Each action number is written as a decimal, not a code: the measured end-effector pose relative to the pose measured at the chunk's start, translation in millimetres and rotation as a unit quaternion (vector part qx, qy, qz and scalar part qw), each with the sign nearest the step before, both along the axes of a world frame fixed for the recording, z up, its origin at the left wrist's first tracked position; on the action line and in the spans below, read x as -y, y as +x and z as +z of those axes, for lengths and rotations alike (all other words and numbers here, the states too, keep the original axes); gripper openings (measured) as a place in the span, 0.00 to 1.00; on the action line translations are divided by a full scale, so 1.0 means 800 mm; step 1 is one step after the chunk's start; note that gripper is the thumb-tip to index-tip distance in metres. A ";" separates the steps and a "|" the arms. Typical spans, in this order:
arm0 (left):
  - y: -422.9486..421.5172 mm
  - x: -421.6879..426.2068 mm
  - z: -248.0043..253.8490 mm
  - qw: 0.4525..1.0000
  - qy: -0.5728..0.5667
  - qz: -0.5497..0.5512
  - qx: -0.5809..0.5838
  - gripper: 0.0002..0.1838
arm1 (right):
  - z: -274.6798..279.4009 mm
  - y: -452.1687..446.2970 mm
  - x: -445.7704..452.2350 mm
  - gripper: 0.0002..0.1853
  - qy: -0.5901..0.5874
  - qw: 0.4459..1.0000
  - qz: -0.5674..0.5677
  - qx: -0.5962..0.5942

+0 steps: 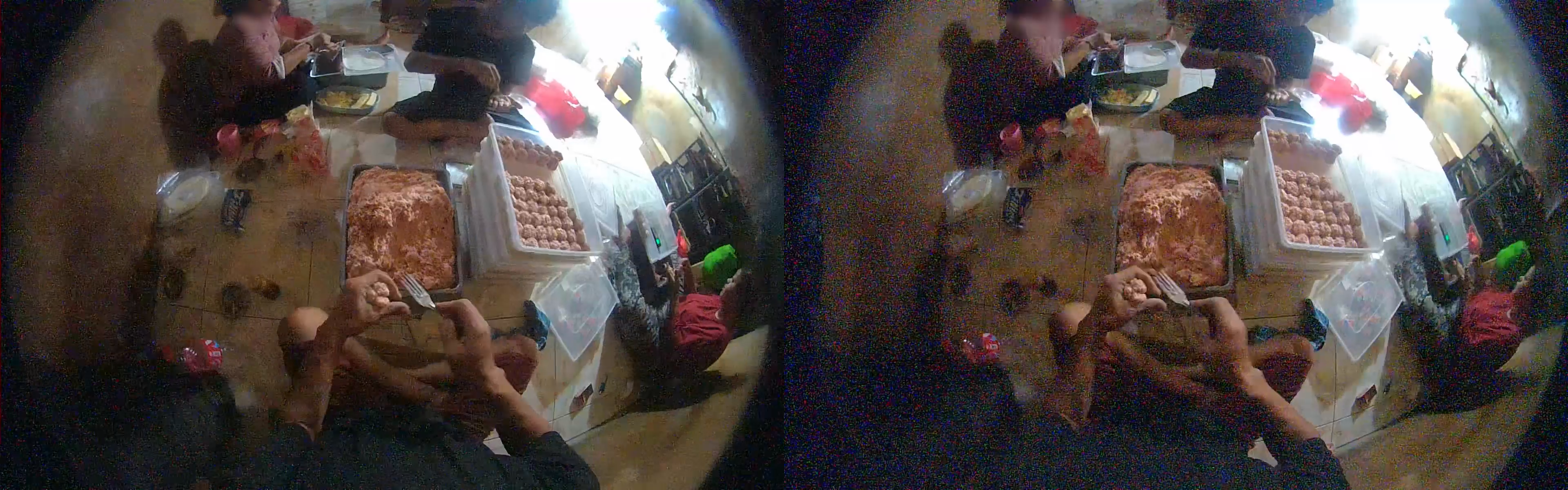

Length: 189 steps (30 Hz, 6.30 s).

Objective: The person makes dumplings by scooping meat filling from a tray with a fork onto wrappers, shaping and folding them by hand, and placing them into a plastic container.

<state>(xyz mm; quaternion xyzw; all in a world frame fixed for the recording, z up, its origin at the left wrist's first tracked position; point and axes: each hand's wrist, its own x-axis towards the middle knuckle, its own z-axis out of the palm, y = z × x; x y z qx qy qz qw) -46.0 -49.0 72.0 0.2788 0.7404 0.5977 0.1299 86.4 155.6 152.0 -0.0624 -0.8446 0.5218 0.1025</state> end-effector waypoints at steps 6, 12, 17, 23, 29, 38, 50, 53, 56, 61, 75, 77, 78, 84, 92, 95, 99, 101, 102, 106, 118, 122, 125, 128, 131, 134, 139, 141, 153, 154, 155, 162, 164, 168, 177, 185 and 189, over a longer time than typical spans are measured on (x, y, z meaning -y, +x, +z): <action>0.008 -0.012 0.014 0.993 -0.074 0.046 -0.079 0.15 | 0.017 -0.002 -0.007 0.08 0.105 0.992 0.062 -0.044; -0.008 -0.007 -0.028 0.991 0.054 -0.053 0.110 0.21 | 0.017 0.004 0.000 0.05 -0.007 0.999 -0.006 -0.032; 0.012 -0.026 0.024 0.984 0.040 0.044 -0.170 0.19 | 0.014 0.012 0.006 0.06 -0.029 0.999 0.033 0.008; 0.013 -0.030 0.004 0.999 0.039 -0.014 -0.016 0.21 | 0.003 0.014 0.001 0.06 0.001 0.999 0.041 0.014; 0.010 -0.037 0.003 0.998 -0.052 -0.027 -0.023 0.17 | -0.008 0.010 0.007 0.06 0.004 0.999 0.033 0.007; 0.004 -0.040 -0.006 0.994 0.054 -0.085 -0.039 0.23 | -0.007 0.012 -0.007 0.05 -0.038 0.998 0.008 0.048; -0.033 -0.023 -0.113 0.955 0.023 -0.221 0.195 0.22 | -0.010 0.019 -0.017 0.04 0.008 0.996 0.068 0.048; 0.009 -0.034 -0.016 0.993 -0.001 -0.083 0.087 0.22 | 0.010 0.012 -0.017 0.05 -0.006 0.998 0.001 0.068; 0.017 -0.039 0.003 1.000 -0.015 0.007 0.010 0.23 | 0.007 0.009 -0.018 0.05 0.006 0.999 -0.033 0.030; 0.010 -0.028 0.007 0.996 0.091 -0.010 -0.006 0.34 | 0.000 0.017 -0.023 0.04 0.001 0.997 -0.052 0.048; 0.025 -0.038 0.002 0.983 0.153 -0.103 0.019 0.70 | -0.040 0.013 -0.009 0.04 -0.019 1.000 0.024 0.007; 0.018 -0.045 -0.007 0.973 0.139 -0.174 0.066 0.74 | -0.049 0.009 -0.006 0.04 -0.007 1.000 0.018 -0.005; 0.018 -0.048 -0.016 0.972 0.140 -0.175 0.067 0.74 | -0.057 0.008 -0.003 0.03 -0.042 0.999 0.030 0.005; 0.006 -0.049 -0.042 0.966 0.173 -0.185 0.056 0.74 | -0.077 0.012 -0.024 0.04 -0.178 0.977 0.109 0.050; 0.004 -0.022 -0.021 0.961 0.124 -0.179 0.171 0.44 | -0.037 0.021 -0.065 0.07 -0.160 0.980 0.090 0.073; -0.037 -0.022 -0.101 0.779 0.337 -0.327 0.416 0.19 | -0.002 0.017 -0.051 0.08 -0.095 0.990 -0.010 0.106; -0.026 -0.032 -0.094 0.912 0.212 -0.238 0.257 0.15 | -0.009 0.016 -0.023 0.06 0.109 0.993 0.041 0.006; -0.012 -0.038 -0.079 0.980 0.095 -0.156 0.081 0.16 | -0.005 0.020 -0.025 0.06 0.112 0.992 0.053 0.018; -0.011 -0.037 -0.076 0.988 0.067 -0.134 0.032 0.17 | -0.001 0.019 -0.025 0.07 0.115 0.991 0.067 0.025; -0.013 -0.022 -0.083 0.910 0.130 -0.263 0.294 0.24 | 0.028 0.022 -0.009 0.07 0.079 0.997 0.001 -0.001; 0.027 -0.044 0.042 0.996 0.060 -0.066 -0.019 0.23 | 0.023 0.025 -0.015 0.07 0.070 0.997 0.038 0.000; 0.017 -0.043 -0.022 0.991 0.081 -0.096 -0.040 0.32 | 0.010 0.032 -0.018 0.07 0.020 1.000 -0.019 -0.001; 0.024 -0.048 -0.050 0.991 0.084 -0.101 -0.014 0.36 | -0.009 0.025 -0.028 0.07 0.074 0.993 0.074 -0.048; 0.016 -0.047 -0.018 0.989 0.090 -0.118 -0.012 0.30 | 0.006 0.031 -0.026 0.07 0.036 0.999 -0.030 0.009; 0.022 -0.038 0.010 0.984 0.000 -0.180 -0.008 0.26 | -0.016 0.030 -0.025 0.08 0.032 0.996 0.087 -0.011; -0.013 -0.054 -0.070 0.987 0.131 -0.069 -0.068 0.26 | -0.001 0.027 -0.028 0.08 0.066 0.998 0.015 -0.002; -0.042 -0.027 -0.168 0.826 0.214 -0.297 0.428 0.18 | -0.048 -0.011 -0.034 0.07 -0.043 0.995 0.086 -0.011; -0.024 -0.010 -0.139 0.982 0.091 -0.153 0.058 0.19 | -0.055 -0.050 -0.041 0.08 0.108 0.989 0.080 -0.053; 0.001 -0.001 -0.097 0.959 0.196 -0.011 0.204 0.33 | -0.111 -0.226 -0.071 0.21 0.478 0.856 0.192 0.043; 0.003 -0.012 -0.079 0.957 0.212 0.000 0.199 0.33 | -0.116 -0.220 -0.087 0.21 0.479 0.856 0.191 0.046; 0.007 -0.026 -0.059 0.954 0.225 0.009 0.196 0.34 | -0.131 -0.215 -0.101 0.22 0.391 0.897 0.199 -0.061; 0.037 -0.173 0.090 0.939 0.272 0.000 0.209 0.37 | 0.019 -0.120 -0.142 0.18 0.204 0.958 0.199 0.013; 0.037 -0.188 0.108 0.925 0.304 -0.016 0.229 0.38 | 0.062 -0.119 -0.176 0.15 0.213 0.963 0.148 0.079; -0.007 -0.121 0.097 0.973 0.173 -0.134 0.076 0.39 | 0.109 -0.147 -0.305 0.15 0.418 0.905 0.063 -0.049; -0.006 0.059 0.000 0.856 0.239 -0.090 0.450 0.35 | -0.010 -0.281 -0.588 0.16 0.537 0.820 0.080 0.180; -0.016 0.065 -0.072 0.905 0.193 0.020 0.378 0.32 | -0.021 -0.292 -0.581 0.10 0.286 0.877 0.059 0.382; -0.015 0.064 -0.075 0.861 0.255 0.049 0.437 0.31 | 0.004 -0.277 -0.556 0.13 0.255 0.886 0.021 0.387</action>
